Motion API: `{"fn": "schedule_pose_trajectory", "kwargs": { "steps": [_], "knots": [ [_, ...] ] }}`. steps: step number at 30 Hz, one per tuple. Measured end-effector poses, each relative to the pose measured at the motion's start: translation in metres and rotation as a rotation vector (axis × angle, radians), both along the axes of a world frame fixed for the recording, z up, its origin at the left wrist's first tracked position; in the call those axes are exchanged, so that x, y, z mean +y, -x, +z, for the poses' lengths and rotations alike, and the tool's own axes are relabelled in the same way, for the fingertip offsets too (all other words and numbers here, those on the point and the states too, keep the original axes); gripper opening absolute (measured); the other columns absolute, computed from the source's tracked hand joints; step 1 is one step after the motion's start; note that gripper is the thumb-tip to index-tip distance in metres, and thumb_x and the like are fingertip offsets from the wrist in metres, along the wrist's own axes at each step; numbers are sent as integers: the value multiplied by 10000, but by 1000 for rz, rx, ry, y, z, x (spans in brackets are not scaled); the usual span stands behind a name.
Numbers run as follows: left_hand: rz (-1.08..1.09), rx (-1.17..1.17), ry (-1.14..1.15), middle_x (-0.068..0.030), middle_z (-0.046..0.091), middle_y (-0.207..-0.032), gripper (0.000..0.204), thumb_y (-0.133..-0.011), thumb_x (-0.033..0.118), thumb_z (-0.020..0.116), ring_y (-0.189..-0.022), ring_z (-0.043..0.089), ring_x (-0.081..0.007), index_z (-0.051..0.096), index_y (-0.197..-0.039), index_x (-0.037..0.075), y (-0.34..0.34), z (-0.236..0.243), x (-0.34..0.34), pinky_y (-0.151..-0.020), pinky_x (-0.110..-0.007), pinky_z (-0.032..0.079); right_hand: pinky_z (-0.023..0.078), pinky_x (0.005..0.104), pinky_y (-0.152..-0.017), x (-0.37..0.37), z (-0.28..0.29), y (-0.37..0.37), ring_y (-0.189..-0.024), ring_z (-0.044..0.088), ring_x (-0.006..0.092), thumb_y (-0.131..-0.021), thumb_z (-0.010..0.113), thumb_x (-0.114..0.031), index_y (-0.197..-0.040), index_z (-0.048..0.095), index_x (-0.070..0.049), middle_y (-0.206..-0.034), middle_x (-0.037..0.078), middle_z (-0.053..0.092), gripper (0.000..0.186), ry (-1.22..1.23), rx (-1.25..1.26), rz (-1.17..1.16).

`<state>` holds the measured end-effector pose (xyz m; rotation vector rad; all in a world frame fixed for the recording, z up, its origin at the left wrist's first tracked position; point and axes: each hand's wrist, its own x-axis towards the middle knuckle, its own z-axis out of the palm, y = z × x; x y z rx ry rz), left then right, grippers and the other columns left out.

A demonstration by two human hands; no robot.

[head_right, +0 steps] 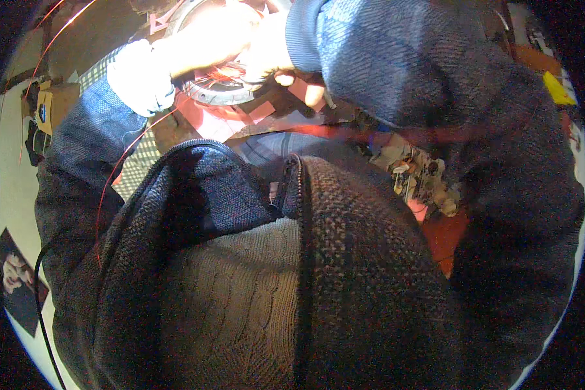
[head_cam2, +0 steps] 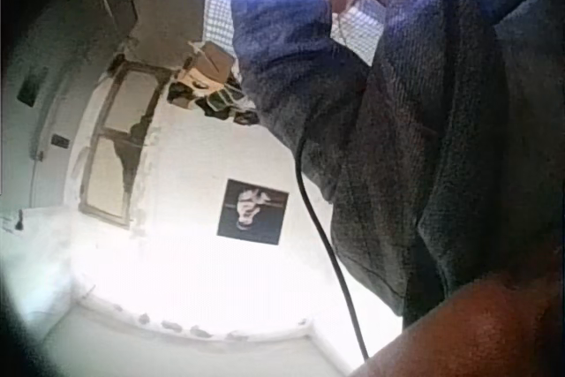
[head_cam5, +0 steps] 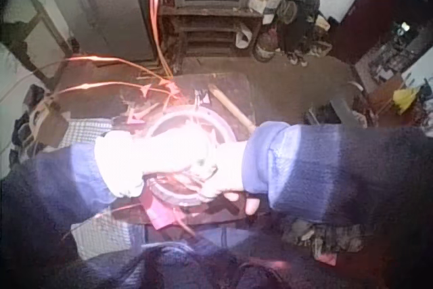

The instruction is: The person winds red wire around a circular metal component, using pink tape to secure sections. They use a wooden tool to press the wire and later use pliers to adjust the wire placement.

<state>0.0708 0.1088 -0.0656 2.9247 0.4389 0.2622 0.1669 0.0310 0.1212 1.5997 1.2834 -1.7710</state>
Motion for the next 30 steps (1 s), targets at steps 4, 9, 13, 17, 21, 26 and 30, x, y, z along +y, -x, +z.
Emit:
{"fn": "schedule_pose_trajectory", "kwargs": {
  "steps": [4, 9, 13, 17, 21, 26, 30],
  "knots": [
    [-36, -179, 311, -157, 765, -953, 225, -989, 187, 698, -888, 755, -203, 756, -1053, -21, 62, 82, -27, -781, -334, 601, 515, 275, -452, -12, 5, -25, -506, 579, 110, -922, 697, -168, -1392, 633, -16, -765, 81, 679, 498, -47, 0, 28],
    [354, -302, 306, -167, 764, -924, 245, -978, 206, 731, -901, 760, -201, 756, -1013, -35, 130, 184, -29, -790, -338, 601, 444, 260, -527, -41, 61, -112, -567, 533, 70, -888, 788, -129, -1155, 690, -38, -697, -16, 591, 299, -190, 72, 142],
    [633, -156, -2, -224, 724, -1115, 416, -900, 147, 770, -1082, 710, -357, 662, -1262, -25, 159, 186, -23, -947, -417, 554, 366, 320, -556, -69, 87, -160, -576, 488, 113, -792, 752, -115, -1131, 684, -53, -684, 11, 527, 351, -452, -82, 293],
    [473, -180, 116, -209, 693, -1254, 447, -875, 122, 777, -1227, 651, -353, 658, -1286, -6, 164, 167, -36, -1055, -442, 518, 499, 419, -638, -69, 84, -206, -690, 643, 338, -773, 762, -158, -1153, 661, -61, -771, 156, 632, 405, -764, -123, 706],
    [408, -235, 144, -127, 751, -1064, 296, -958, 228, 747, -989, 731, -321, 724, -1209, 73, 120, 122, -65, -910, -390, 579, 545, 512, -712, -46, 78, -241, -808, 699, 428, -775, 792, -248, -1121, 665, -92, -842, 194, 709, 400, -791, -215, 746],
    [464, -126, 285, -153, 733, -1166, 373, -973, 331, 711, -969, 731, -337, 703, -1256, 88, 70, 91, -73, -879, -420, 582, 548, 508, -779, -3, 81, -266, -919, 705, 408, -795, 770, -229, -1133, 637, -94, -971, 178, 723, 388, -937, -203, 875],
    [593, 55, 154, -157, 721, -1223, 476, -946, 399, 739, -1141, 692, -294, 680, -1314, 104, 53, 62, -69, -1039, -404, 532, 546, 471, -829, 38, 64, -274, -977, 686, 394, -782, 782, -109, -1211, 632, -53, -1100, 182, 699, 458, -1069, -3, 1146]
  ]
}}
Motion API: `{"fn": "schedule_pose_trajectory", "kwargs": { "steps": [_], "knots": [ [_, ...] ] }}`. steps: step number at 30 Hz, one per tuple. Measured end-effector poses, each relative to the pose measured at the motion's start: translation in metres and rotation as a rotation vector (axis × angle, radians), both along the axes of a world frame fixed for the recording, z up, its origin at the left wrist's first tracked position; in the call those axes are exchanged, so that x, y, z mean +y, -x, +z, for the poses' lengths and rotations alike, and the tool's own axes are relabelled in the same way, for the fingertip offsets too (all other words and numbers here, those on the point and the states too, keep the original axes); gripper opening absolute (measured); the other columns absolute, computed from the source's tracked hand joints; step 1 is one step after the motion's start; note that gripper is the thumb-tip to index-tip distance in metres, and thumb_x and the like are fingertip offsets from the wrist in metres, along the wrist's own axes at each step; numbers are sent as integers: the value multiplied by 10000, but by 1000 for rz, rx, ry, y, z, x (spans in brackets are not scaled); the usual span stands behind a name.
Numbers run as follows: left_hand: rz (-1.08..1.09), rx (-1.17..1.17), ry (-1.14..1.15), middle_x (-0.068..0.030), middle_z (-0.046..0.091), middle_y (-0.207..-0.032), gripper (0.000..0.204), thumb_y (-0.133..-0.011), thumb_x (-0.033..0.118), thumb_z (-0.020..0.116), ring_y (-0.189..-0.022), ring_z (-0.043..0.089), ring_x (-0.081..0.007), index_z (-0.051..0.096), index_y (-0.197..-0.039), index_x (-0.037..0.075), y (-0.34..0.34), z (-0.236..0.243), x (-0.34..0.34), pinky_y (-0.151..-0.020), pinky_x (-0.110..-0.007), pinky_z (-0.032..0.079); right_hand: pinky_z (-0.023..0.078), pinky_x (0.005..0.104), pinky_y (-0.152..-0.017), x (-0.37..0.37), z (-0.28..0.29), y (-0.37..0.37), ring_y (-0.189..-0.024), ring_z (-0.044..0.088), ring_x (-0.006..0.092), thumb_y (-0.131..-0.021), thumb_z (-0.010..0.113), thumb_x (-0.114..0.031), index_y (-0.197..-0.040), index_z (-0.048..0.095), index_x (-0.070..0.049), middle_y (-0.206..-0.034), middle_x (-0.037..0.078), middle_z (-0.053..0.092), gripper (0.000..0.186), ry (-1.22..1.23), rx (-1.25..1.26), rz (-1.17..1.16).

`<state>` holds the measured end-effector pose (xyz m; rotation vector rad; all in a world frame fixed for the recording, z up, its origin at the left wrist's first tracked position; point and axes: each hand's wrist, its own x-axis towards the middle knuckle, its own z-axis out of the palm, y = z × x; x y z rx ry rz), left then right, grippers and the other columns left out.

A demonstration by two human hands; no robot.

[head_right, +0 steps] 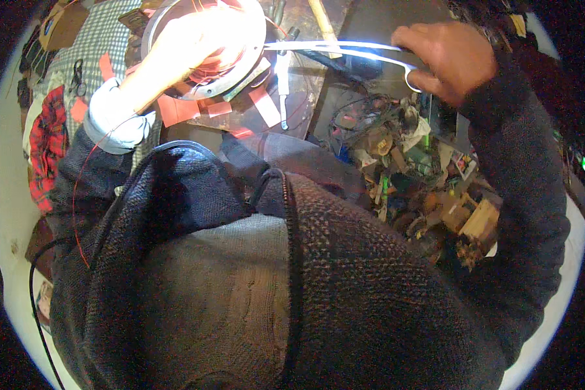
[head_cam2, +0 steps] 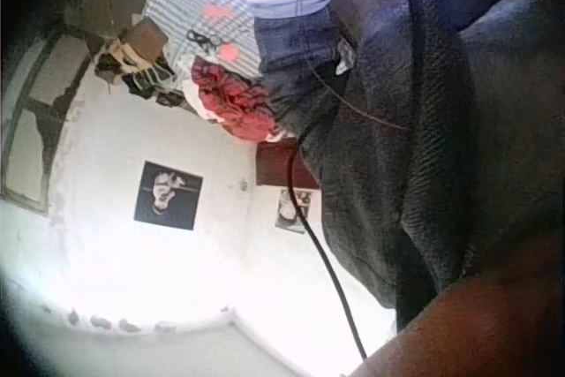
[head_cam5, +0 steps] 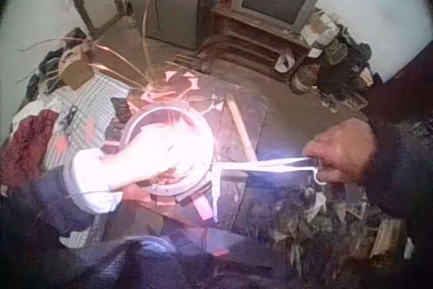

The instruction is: The person winds red wire around a circular metal component, using pink tape to secure sections. They use a wooden tool to press the wire and later use pliers to adjust the wire placement.

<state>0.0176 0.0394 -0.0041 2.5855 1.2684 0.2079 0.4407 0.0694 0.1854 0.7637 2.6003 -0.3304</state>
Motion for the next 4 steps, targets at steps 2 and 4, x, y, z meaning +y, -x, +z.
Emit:
{"fn": "schedule_pose_trajectory", "kwargs": {
  "steps": [2, 4],
  "knots": [
    [240, -123, 257, -177, 704, -1262, 467, -919, 325, 754, -1178, 680, -299, 677, -1311, 83, -5, 7, -11, -1076, -426, 504, 550, 476, -868, 22, -12, 2, -1022, 683, 401, -785, 780, -120, -1242, 625, -61, -1133, 184, 701, 486, -94, 112, 135],
    [487, -266, 505, -198, 686, -1300, 466, -893, 252, 769, -1214, 668, -304, 674, -1307, 62, -18, 29, -32, -1114, -448, 475, 550, 471, -949, 53, -20, 10, -1109, 673, 398, -774, 786, -139, -1318, 597, -81, -1227, 203, 692, 579, -129, 3, 202]
  ]
}}
